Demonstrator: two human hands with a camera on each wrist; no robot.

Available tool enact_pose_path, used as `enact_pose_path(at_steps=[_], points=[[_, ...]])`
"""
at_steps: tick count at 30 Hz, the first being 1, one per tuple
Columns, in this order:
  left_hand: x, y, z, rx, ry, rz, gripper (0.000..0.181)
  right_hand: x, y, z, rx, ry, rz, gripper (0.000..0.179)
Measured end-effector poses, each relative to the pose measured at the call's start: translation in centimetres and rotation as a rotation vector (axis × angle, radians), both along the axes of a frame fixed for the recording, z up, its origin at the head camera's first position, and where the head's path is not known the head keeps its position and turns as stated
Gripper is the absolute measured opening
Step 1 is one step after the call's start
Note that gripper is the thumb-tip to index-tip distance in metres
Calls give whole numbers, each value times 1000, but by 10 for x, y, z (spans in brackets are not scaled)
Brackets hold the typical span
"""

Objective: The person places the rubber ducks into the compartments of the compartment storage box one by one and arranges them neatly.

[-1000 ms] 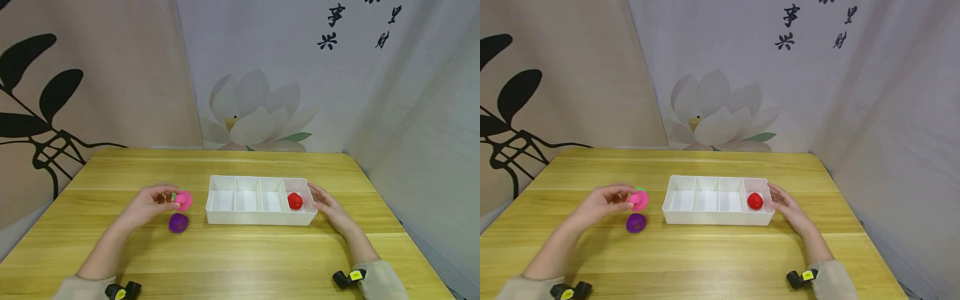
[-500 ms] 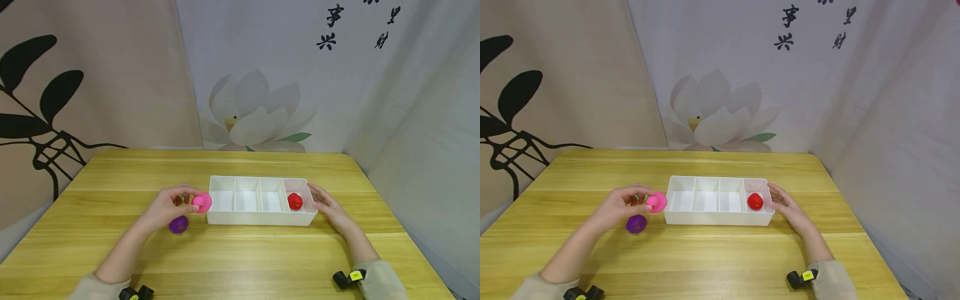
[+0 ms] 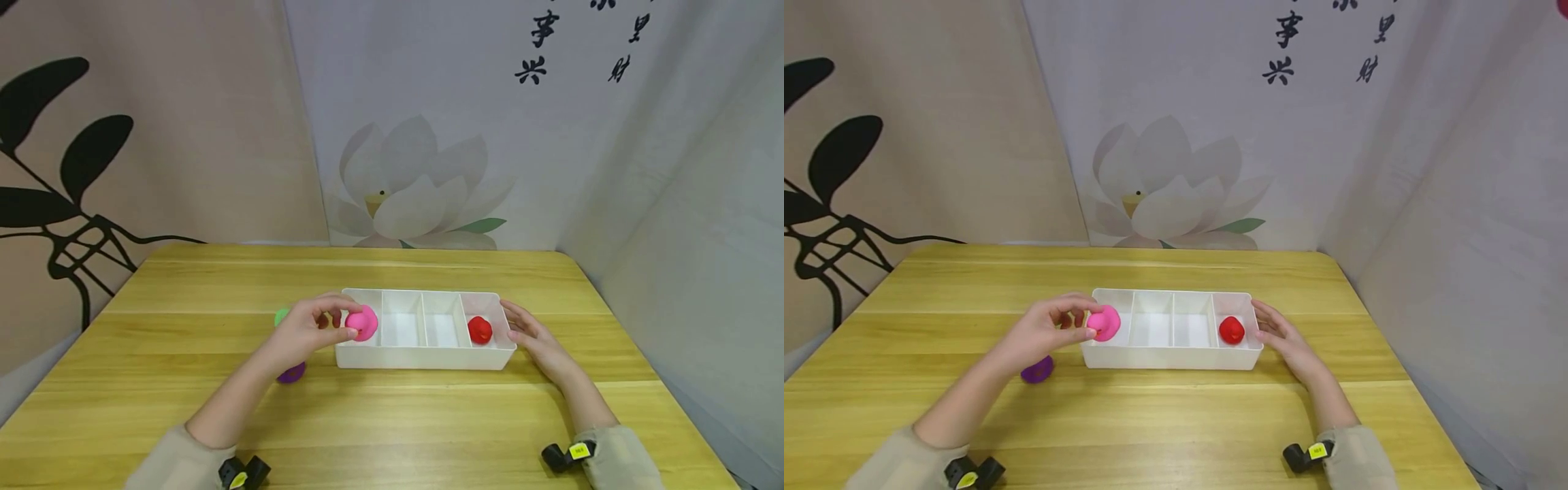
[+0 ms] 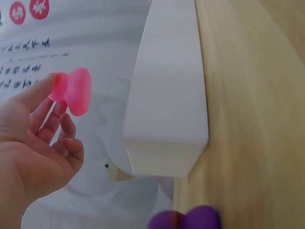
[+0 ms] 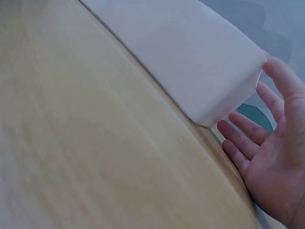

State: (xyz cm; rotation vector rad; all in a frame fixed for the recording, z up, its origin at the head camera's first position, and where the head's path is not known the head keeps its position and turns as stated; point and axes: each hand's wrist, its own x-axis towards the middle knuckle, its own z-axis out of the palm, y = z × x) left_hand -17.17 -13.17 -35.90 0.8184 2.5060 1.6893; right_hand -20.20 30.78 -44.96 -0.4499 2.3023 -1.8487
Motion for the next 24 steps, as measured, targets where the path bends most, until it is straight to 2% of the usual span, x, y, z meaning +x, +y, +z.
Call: enact_pose_path(at_steps=[8,14,24], points=[[-14,25,14,-28,-16,-65,28,-1,1,-2,13,-2,-8,57],[-26,43,20,-46,-27,-97,29,0,1,0,29,-19,-17,58],[-44,76,16,-112,-4,-170,27,-1,2,-2,2,1,1,57]])
